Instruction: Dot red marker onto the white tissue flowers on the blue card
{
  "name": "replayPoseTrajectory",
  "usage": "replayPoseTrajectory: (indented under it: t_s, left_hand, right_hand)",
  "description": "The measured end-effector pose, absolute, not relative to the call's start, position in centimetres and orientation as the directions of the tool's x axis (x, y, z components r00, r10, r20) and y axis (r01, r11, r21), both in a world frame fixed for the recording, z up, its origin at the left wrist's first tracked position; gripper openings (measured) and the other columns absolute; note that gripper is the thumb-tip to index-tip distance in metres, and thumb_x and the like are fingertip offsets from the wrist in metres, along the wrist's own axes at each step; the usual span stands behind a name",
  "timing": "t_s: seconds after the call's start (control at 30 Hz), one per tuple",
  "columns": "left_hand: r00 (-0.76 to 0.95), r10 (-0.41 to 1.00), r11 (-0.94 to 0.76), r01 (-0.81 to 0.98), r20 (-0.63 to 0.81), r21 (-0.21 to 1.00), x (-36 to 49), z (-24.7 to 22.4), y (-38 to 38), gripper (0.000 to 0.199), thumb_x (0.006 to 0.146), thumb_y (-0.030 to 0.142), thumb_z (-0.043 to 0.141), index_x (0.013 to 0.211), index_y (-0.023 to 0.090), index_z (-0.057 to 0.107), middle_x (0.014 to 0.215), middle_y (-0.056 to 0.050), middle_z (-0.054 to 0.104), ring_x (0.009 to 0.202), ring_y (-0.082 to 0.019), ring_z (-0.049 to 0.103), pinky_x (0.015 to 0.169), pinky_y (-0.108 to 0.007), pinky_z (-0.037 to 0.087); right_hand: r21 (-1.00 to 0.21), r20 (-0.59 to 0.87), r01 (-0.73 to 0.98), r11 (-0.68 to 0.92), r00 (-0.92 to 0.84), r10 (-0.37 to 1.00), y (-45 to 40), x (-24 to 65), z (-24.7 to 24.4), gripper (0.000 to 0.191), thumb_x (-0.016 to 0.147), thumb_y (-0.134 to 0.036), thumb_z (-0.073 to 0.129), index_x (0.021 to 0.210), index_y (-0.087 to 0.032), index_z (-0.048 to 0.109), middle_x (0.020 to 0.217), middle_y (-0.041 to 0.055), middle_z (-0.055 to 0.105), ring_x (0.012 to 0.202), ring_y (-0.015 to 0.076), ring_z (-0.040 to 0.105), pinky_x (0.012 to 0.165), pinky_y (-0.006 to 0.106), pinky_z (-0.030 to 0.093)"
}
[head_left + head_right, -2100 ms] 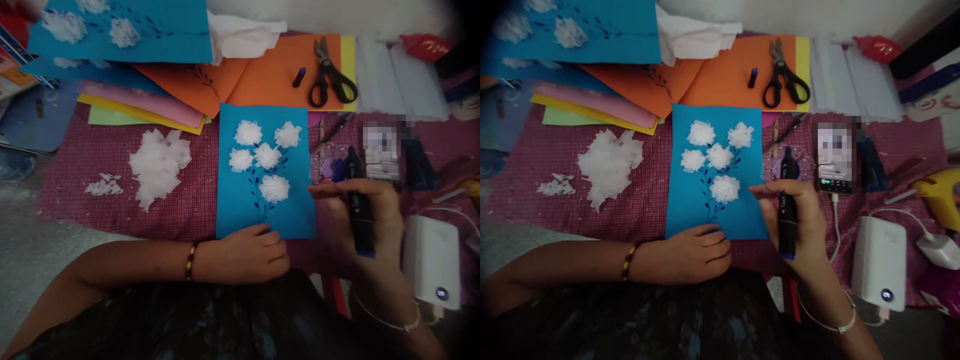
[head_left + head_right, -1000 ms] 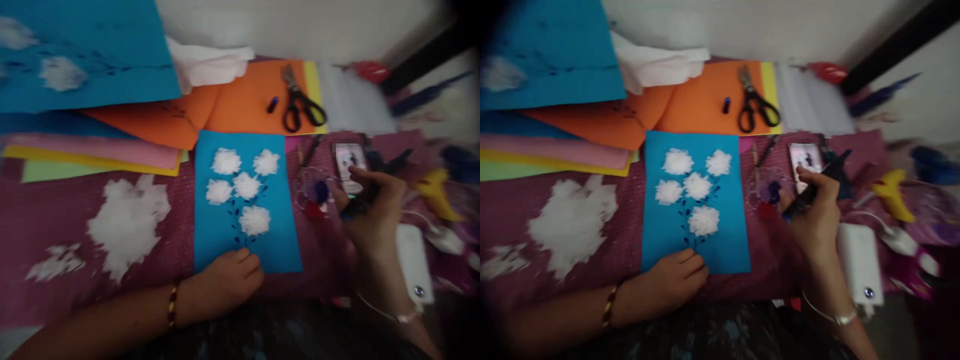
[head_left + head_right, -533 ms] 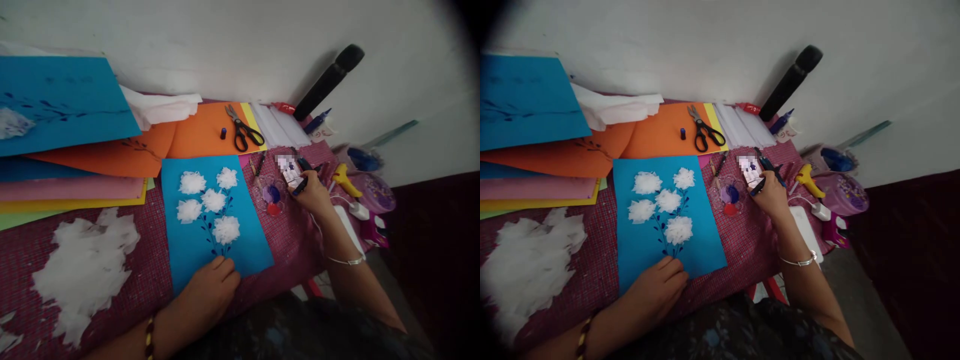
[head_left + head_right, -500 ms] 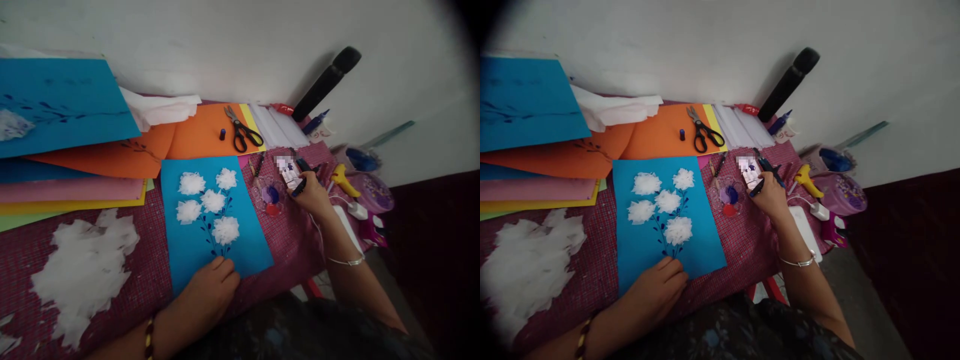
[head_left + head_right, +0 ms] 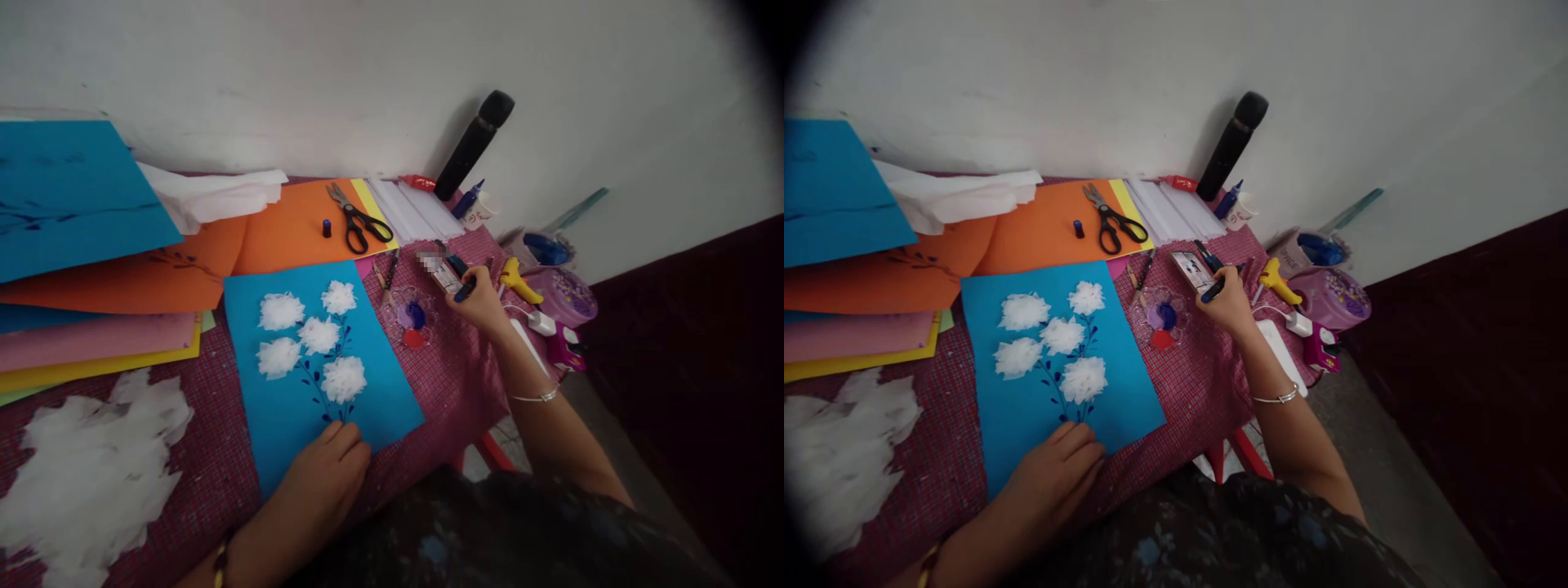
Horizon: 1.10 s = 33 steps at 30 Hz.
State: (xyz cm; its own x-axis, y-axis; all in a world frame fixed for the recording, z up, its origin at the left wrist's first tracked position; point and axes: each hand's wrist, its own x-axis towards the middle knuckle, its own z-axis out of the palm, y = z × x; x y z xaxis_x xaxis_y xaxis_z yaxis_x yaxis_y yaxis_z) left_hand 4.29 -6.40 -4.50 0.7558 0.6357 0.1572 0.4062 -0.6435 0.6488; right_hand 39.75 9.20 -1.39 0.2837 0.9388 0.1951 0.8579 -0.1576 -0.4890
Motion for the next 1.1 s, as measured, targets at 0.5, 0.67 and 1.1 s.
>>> replayPoseTrajectory:
  t_s: [0.5, 0.67, 1.1]
  left_hand:
    - [0.741, 0.648, -0.636, 0.4, 0.176, 0.66, 4.4, -4.3, -6.3, 0.022, 0.098, 0.007, 0.044, 0.081, 0.017, 0.054, 0.083, -0.004, 0.052, 0.079, -0.02, 0.047, 0.069, -0.035, 0.033]
    - [0.747, 0.644, -0.63, 0.397, 0.163, 0.668, 4.4, -4.2, -6.2, 0.022, 0.097, 0.006, 0.043, 0.082, 0.017, 0.054, 0.083, -0.004, 0.053, 0.079, -0.02, 0.047, 0.069, -0.034, 0.034]
    - [0.757, 0.642, -0.624, 0.426, 0.12, 0.655, 4.3, -3.9, -6.2, 0.022, 0.099, 0.009, 0.042, 0.084, 0.017, 0.056, 0.084, -0.004, 0.054, 0.079, -0.02, 0.047, 0.068, -0.035, 0.036]
  right_hand:
    - [-0.771, 0.096, 0.561, -0.302, 0.57, 0.816, 8.0, 49.2, 1.8, 0.051, 0.057, -0.033, 0.08, 0.093, -0.026, 0.045, 0.076, -0.0026, 0.056, 0.059, 0.0132, 0.05, 0.049, 0.026, 0.04]
    - [-0.732, 0.132, 0.547, -0.405, 0.698, 0.704, 9.2, 51.5, 1.7, 0.048, 0.06, -0.026, 0.078, 0.092, -0.025, 0.043, 0.072, -0.0058, 0.048, 0.057, 0.0123, 0.048, 0.052, 0.027, 0.042]
    - [-0.557, 0.164, 0.756, -0.342, 0.504, 0.848, 11.9, 49.6, -1.9, 0.051, 0.056, -0.03, 0.076, 0.095, -0.024, 0.044, 0.077, -0.0039, 0.048, 0.068, 0.0158, 0.049, 0.065, 0.033, 0.045]
